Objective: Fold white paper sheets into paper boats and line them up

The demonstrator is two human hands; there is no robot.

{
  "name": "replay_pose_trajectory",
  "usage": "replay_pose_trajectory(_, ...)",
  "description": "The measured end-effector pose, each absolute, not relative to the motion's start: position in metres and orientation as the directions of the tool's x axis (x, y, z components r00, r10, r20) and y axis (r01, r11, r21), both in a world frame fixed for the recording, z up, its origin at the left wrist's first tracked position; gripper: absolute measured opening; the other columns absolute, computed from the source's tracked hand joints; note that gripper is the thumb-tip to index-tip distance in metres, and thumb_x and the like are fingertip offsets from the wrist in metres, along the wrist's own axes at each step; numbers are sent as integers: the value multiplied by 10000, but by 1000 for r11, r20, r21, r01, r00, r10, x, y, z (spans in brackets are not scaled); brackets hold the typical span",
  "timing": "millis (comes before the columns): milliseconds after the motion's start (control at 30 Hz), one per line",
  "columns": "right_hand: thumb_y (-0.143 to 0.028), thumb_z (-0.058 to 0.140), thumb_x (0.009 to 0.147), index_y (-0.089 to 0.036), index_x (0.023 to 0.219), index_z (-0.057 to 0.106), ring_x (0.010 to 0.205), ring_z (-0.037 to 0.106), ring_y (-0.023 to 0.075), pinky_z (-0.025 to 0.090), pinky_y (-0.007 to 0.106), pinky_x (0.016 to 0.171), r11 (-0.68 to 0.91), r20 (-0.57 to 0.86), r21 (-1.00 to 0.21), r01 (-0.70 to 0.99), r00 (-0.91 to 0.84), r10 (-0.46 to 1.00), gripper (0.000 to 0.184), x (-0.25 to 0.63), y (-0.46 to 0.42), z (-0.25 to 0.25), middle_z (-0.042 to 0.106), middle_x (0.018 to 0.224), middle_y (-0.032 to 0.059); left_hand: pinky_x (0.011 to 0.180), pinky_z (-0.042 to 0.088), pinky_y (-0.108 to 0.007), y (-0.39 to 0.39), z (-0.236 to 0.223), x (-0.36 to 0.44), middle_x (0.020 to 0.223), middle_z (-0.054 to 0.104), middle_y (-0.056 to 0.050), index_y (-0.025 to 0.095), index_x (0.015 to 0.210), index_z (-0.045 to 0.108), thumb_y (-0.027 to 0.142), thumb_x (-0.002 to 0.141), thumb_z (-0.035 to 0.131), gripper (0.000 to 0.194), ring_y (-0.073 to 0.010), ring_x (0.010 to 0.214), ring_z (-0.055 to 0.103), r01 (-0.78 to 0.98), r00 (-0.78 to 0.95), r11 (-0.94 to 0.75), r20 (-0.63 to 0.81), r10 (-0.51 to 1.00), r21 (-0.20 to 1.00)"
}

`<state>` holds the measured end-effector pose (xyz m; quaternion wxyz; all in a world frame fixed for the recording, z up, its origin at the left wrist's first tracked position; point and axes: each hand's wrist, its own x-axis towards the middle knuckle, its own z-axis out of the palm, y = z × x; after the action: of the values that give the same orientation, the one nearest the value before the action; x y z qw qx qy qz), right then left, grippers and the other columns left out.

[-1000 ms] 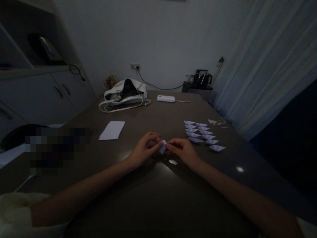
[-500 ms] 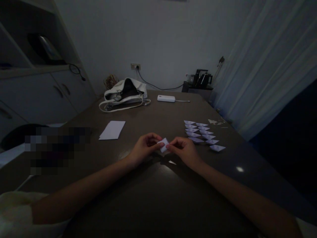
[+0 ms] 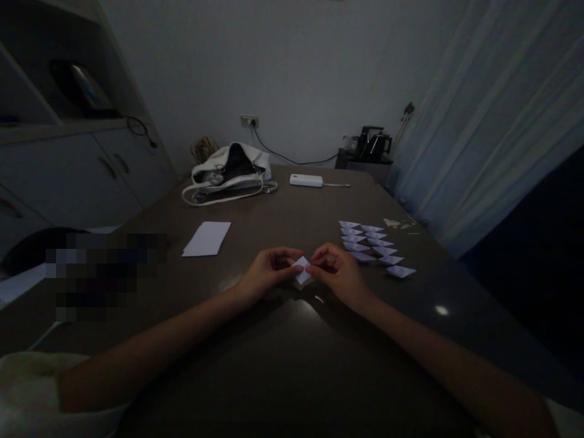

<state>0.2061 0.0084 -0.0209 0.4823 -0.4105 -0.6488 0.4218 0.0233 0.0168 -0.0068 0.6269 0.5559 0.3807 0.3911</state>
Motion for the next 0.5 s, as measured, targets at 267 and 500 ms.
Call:
replay_pose_trajectory(267,-308,689,747,-187,914,566,575,604,118,475,241,563,244,196,-960,140,-292,936,241,206,6,-18,633,663,-12,554,434,-206,17,-8,23,659,656,-26,107,749,666,282,741,694,177,-101,577,582,21,420,68,-71,905,997)
replay_pose_trajectory(500,-421,528,858,-140,703,635,463,517,82,385,199,442,224,112,-952,209,-443,889,338,207,6,-18,622,612,21,579,441,-218,17,-9,21,674,646,-37,116,720,659,290,730,685,176,-115,613,577,-15,349,17,-10,937,1000)
